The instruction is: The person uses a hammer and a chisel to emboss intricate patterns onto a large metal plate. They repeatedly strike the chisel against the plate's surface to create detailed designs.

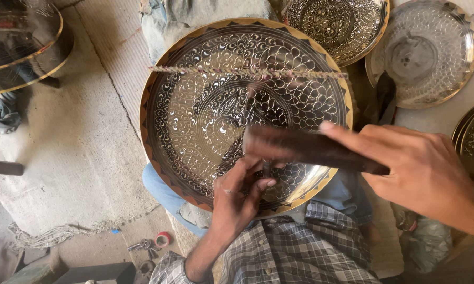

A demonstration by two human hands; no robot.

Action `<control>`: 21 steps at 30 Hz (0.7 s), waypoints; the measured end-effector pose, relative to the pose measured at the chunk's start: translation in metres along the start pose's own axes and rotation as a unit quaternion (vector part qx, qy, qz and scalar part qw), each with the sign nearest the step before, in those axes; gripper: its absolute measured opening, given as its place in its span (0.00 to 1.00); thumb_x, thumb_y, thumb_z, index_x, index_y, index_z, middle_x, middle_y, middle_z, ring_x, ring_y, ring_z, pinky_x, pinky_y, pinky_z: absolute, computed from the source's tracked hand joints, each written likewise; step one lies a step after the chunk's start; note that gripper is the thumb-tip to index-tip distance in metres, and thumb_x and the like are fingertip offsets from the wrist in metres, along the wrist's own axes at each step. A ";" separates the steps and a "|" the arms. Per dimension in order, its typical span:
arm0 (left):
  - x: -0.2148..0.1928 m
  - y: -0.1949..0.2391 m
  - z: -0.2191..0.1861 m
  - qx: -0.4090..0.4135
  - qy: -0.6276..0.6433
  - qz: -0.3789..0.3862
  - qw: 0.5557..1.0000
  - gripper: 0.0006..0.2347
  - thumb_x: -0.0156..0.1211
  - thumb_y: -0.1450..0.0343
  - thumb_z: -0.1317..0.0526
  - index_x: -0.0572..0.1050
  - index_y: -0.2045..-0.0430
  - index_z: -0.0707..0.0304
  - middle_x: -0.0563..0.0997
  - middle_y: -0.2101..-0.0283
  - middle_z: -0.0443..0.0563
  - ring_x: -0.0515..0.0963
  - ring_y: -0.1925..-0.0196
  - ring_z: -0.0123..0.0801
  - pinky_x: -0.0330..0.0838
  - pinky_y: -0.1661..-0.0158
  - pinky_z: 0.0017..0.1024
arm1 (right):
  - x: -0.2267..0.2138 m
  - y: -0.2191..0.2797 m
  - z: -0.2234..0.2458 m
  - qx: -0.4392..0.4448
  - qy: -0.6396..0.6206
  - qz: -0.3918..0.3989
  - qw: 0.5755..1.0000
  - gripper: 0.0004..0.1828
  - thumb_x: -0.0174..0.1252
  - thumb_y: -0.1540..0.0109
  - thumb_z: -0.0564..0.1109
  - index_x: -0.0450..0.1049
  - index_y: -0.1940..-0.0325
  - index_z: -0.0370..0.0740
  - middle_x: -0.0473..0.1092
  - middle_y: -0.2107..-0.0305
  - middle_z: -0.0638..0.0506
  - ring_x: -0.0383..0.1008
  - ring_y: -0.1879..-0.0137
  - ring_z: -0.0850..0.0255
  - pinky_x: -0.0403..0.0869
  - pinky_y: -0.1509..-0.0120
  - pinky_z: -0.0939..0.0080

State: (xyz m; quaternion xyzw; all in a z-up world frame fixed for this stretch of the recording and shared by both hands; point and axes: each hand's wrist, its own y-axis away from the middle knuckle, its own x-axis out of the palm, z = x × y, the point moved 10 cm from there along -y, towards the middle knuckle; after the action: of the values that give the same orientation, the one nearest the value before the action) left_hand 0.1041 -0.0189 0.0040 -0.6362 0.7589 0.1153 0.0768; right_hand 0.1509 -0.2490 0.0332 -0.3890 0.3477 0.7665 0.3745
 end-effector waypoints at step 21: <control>-0.004 0.002 -0.004 0.040 0.003 -0.005 0.999 0.16 0.64 0.29 0.70 0.74 0.46 0.66 0.86 0.51 0.53 0.89 0.51 0.36 0.86 0.57 0.31 | 0.011 0.004 -0.008 0.054 0.072 0.056 0.994 0.46 0.68 0.45 0.50 0.59 0.24 0.70 0.79 0.62 0.56 0.78 0.69 0.61 0.82 0.64 0.61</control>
State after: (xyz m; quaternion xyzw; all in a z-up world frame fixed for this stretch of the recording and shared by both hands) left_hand 0.1029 -0.0162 0.0091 -0.6365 0.7602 0.0826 0.1011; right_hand 0.1458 -0.2538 0.0216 -0.4022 0.4357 0.7367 0.3250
